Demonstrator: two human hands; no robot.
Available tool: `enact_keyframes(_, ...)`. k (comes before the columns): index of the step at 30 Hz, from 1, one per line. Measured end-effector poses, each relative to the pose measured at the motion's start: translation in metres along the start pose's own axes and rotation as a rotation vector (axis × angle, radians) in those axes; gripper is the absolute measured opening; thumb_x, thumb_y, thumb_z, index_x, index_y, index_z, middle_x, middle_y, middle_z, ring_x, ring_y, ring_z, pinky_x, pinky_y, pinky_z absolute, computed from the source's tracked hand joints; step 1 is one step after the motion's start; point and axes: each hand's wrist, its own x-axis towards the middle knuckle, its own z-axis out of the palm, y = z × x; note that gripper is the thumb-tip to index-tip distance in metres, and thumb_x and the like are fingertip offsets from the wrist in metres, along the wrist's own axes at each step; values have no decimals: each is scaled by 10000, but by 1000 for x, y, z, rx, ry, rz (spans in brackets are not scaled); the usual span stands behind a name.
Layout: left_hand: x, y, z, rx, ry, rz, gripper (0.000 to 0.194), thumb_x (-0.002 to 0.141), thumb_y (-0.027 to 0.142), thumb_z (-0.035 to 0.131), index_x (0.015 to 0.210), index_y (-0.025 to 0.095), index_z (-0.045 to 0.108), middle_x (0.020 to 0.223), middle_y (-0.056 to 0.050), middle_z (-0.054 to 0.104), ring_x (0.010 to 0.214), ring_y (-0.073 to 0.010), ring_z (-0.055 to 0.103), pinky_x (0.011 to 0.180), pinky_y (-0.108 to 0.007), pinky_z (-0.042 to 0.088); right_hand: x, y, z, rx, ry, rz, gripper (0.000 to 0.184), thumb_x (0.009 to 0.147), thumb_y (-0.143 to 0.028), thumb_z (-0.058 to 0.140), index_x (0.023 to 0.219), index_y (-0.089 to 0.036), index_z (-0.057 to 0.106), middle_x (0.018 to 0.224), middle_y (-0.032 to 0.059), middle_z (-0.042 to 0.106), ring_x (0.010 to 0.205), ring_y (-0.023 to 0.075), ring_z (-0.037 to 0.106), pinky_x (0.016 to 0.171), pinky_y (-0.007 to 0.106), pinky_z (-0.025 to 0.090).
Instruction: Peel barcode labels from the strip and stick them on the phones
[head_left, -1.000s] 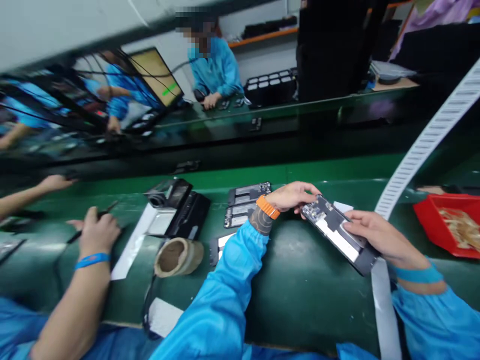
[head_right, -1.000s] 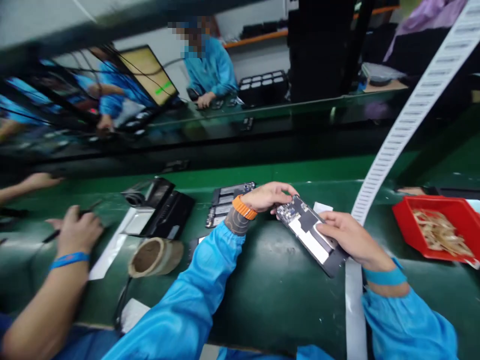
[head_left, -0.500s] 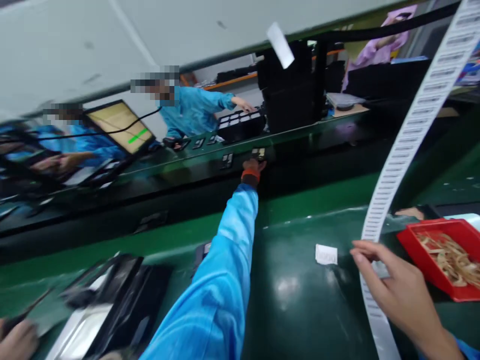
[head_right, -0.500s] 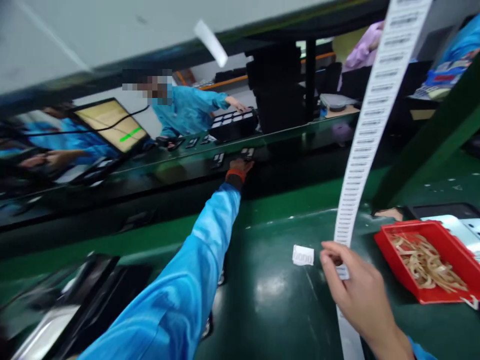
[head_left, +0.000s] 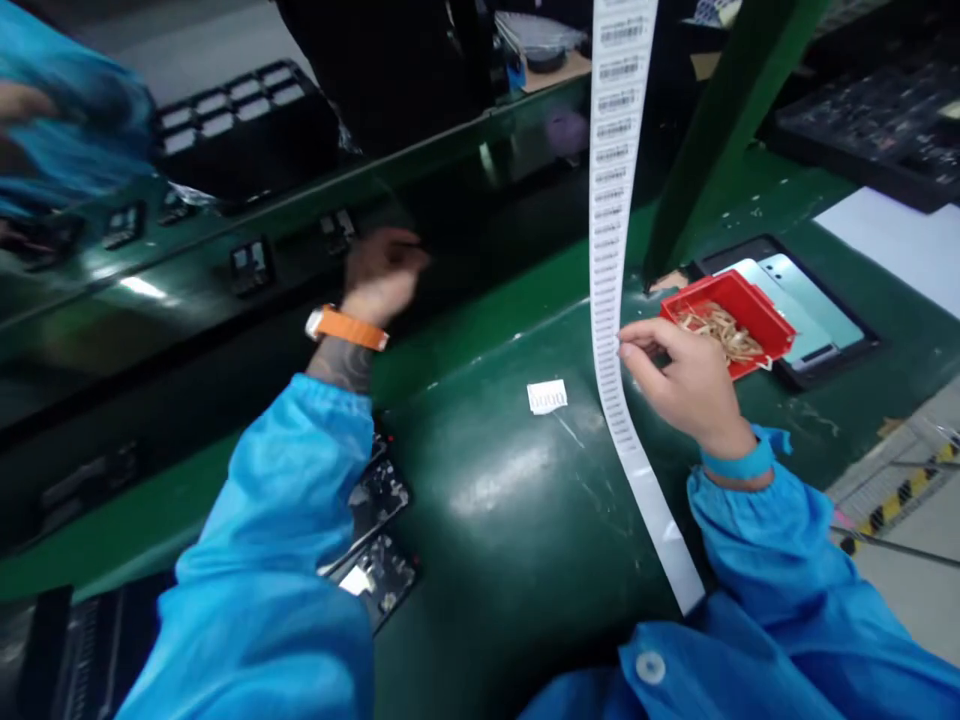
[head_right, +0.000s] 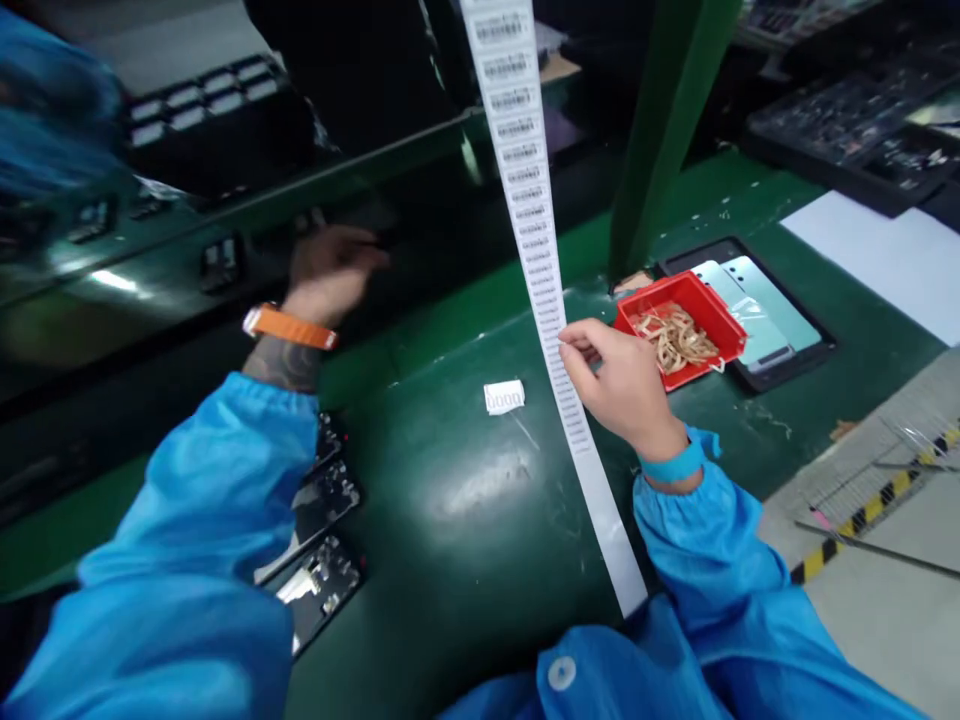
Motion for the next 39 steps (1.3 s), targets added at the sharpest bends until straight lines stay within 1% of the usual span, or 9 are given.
enact_keyframes(2,-60,50,13,29,-18,185,203,927,266,540,985,143,690,892,-42,704,816,-151,624,859,-323,498,-6,4,-6,-32,-96,-46,181,921,-257,583,1009,-213,735,923,39,767,843,221,720,823,365,580)
enact_keyframes(5,-149,109,45,-7,-225,545,258,948,280,495,1033,185,720,1049,-97,735,1060,-253,664,998,-400,471,-33,20,-12,-152,-262,-145,216,916,-237,591,1061,-204,748,1068,76,769,1000,272,713,944,438,562)
enact_keyframes(9,-208,126,97,-69,-502,644,480,958,288,482,1412,151,559,1559,-166,475,1498,-342,363,1213,-537,267,-84,55,-6,-265,-418,-235,396,941,-253,568,1316,-170,667,1419,135,637,1354,341,559,1137,555,445)
enact_keyframes(12,-214,113,121,-81,-556,585,594,960,375,509,1511,161,443,1615,-171,387,1537,-352,284,1247,-600,101,-103,73,2,-291,-407,-243,432,969,-250,527,1387,-197,623,1494,112,574,1450,334,461,1173,599,389)
enact_keyframes(17,-216,106,128,-111,-529,572,598,979,415,478,1514,149,441,1611,-181,389,1545,-347,265,1253,-593,36,-96,74,9,-209,-298,-199,317,945,-272,562,1208,-220,731,1359,103,684,1352,312,558,1136,577,432)
enact_keyframes(24,-220,116,128,16,-517,564,562,980,398,523,1503,202,463,1619,-145,389,1539,-335,288,1245,-626,77,-99,69,12,-233,-155,-273,237,927,-233,563,1045,-213,768,1098,111,768,1069,297,657,984,509,521)
enact_keyframes(31,-223,125,129,234,-519,613,609,1021,373,417,1549,69,394,1658,-134,313,1546,-308,270,1247,-619,180,-113,62,1,-150,-80,-364,128,905,-301,630,859,-257,741,926,82,759,913,297,703,899,494,545)
enact_keyframes(36,-202,123,91,205,-412,689,584,990,262,441,1552,107,415,1654,-113,332,1545,-257,287,1265,-487,222,-78,14,-4,209,109,-39,150,885,-397,683,942,-269,739,872,104,725,766,309,697,766,501,561)
enact_keyframes(39,-182,84,34,172,-374,457,439,1010,341,436,1376,164,600,1390,-124,628,1288,-249,586,1133,-392,407,-45,-15,16,364,108,-20,142,864,-377,705,926,-259,754,797,95,712,707,277,683,736,460,561)
